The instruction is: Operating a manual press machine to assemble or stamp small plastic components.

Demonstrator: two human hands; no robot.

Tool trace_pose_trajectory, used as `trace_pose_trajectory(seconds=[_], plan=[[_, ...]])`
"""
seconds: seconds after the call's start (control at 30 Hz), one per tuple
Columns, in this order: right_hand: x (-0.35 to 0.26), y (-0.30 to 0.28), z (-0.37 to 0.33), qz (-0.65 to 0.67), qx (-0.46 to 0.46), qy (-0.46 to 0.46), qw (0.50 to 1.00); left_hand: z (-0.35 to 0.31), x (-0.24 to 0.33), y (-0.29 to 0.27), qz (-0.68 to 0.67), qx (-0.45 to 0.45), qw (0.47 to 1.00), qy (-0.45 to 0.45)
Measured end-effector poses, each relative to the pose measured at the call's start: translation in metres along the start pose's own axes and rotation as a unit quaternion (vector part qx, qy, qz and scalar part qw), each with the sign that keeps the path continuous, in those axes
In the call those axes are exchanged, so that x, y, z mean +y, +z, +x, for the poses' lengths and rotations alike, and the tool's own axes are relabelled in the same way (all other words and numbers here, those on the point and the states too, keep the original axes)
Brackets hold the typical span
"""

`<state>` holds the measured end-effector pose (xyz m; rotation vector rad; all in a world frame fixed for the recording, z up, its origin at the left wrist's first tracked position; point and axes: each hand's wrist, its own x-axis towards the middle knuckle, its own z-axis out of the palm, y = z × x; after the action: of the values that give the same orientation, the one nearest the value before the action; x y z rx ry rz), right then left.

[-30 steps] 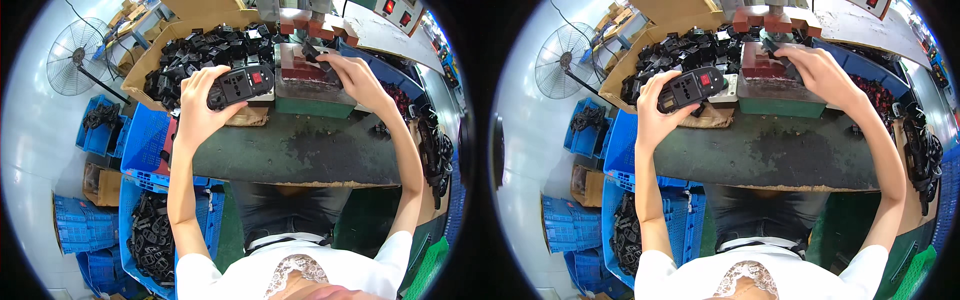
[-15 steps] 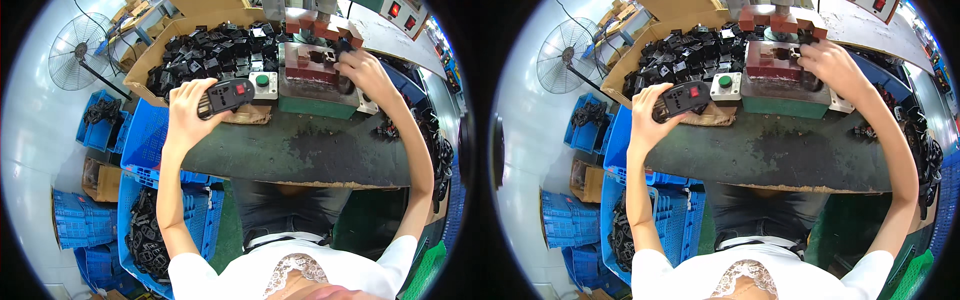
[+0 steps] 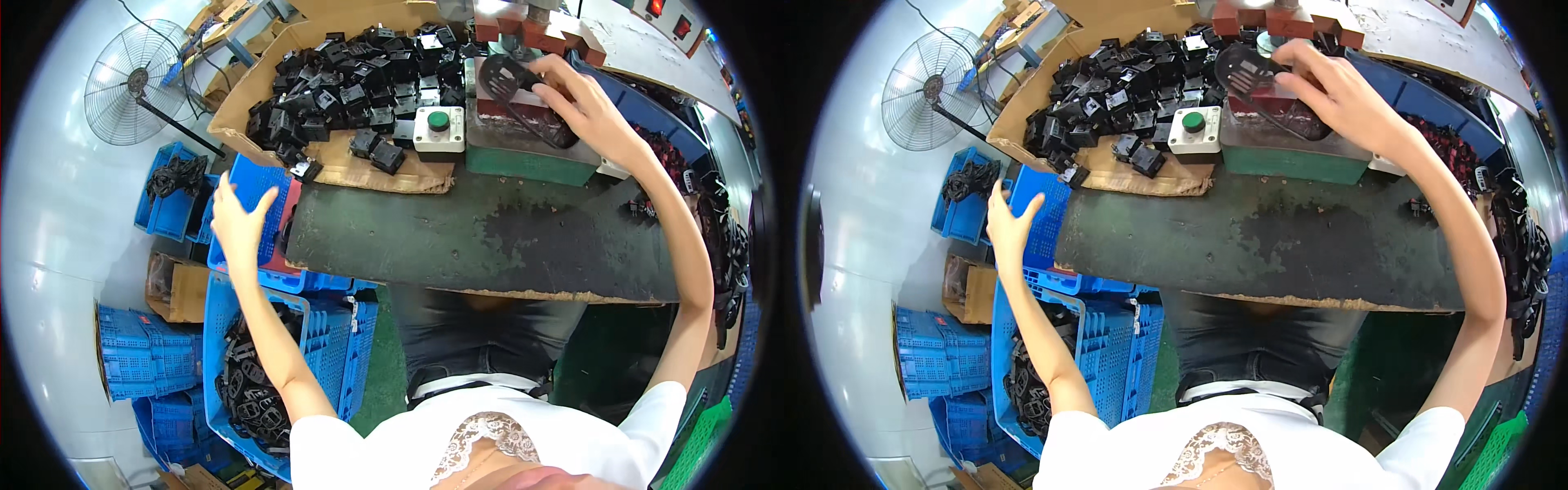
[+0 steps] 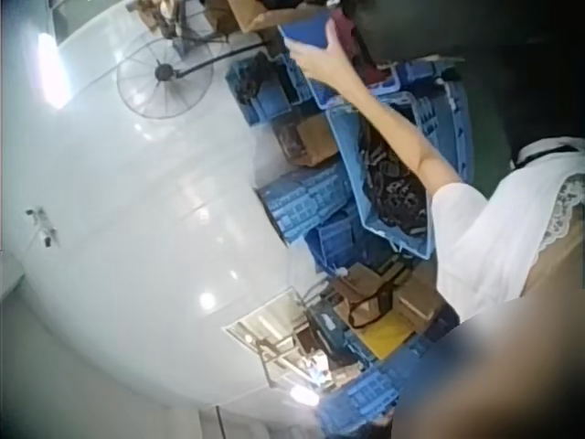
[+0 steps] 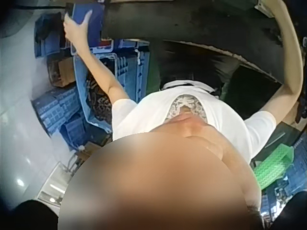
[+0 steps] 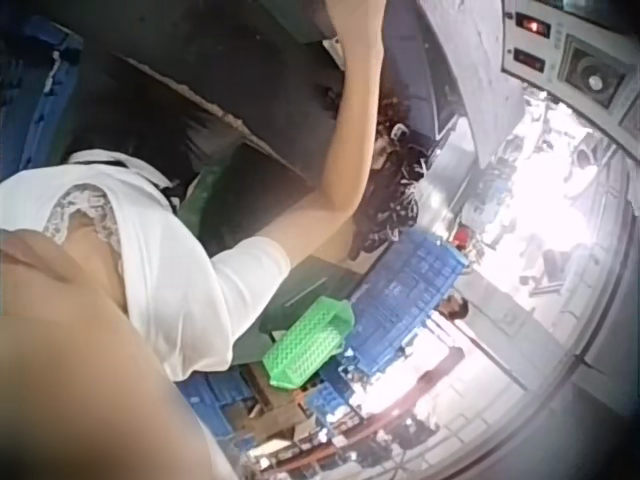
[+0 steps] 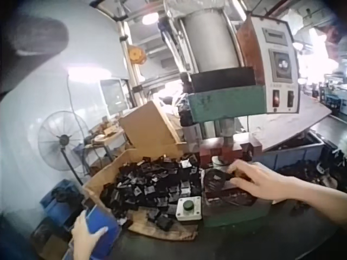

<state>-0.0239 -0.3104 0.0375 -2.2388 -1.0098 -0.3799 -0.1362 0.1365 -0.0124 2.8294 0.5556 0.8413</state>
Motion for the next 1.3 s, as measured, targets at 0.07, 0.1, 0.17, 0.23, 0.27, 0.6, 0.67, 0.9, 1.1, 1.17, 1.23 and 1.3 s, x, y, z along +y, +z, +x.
trace_pose_trajectory(seconds=[0.07,0.1,0.17,0.23,0.27,0.6,0.67,0.9,1.1,1.17,1.23,1.3], plan=[[-0.001,0.004,0.006,0.019,-0.037,0.052,0.998,0.008,0.022,0.008,-0.158,-0.015,0.987,0.039],[-0.002,0.007,0.009,0.018,-0.046,0.048,0.998,0.012,0.035,0.014,-0.226,-0.013,0.968,0.109],[-0.004,0.01,0.01,0.015,-0.061,0.07,0.996,0.017,0.059,0.029,-0.257,-0.072,0.949,0.17],[-0.007,0.014,0.007,-0.061,-0.008,-0.017,0.998,0.022,0.075,0.044,-0.195,-0.136,0.942,0.236],[-0.007,0.014,0.006,-0.141,0.052,-0.082,0.985,0.025,0.08,0.053,-0.187,-0.145,0.93,0.283],[0.022,0.031,0.004,-0.333,0.032,-0.108,0.936,0.046,0.08,0.103,-0.318,-0.175,0.89,0.277],[0.03,0.03,0.003,-0.298,0.039,-0.12,0.946,0.047,0.079,0.101,-0.36,-0.142,0.914,0.123],[0.065,0.006,0.013,-0.152,-0.003,-0.035,0.988,0.069,0.079,0.087,-0.82,-0.107,0.549,-0.123],[0.084,-0.009,0.008,-0.024,-0.07,0.049,0.996,0.097,0.084,0.099,-0.858,-0.258,0.346,-0.279],[0.086,-0.019,0.0,-0.023,-0.069,0.041,0.997,0.098,0.09,0.1,-0.847,-0.266,0.348,-0.301],[0.086,-0.033,-0.014,-0.05,-0.049,0.06,0.996,0.1,0.096,0.095,-0.825,-0.277,0.418,-0.26],[0.087,-0.05,-0.032,-0.039,-0.044,0.091,0.994,0.094,0.101,0.089,-0.796,-0.272,0.51,-0.18]])
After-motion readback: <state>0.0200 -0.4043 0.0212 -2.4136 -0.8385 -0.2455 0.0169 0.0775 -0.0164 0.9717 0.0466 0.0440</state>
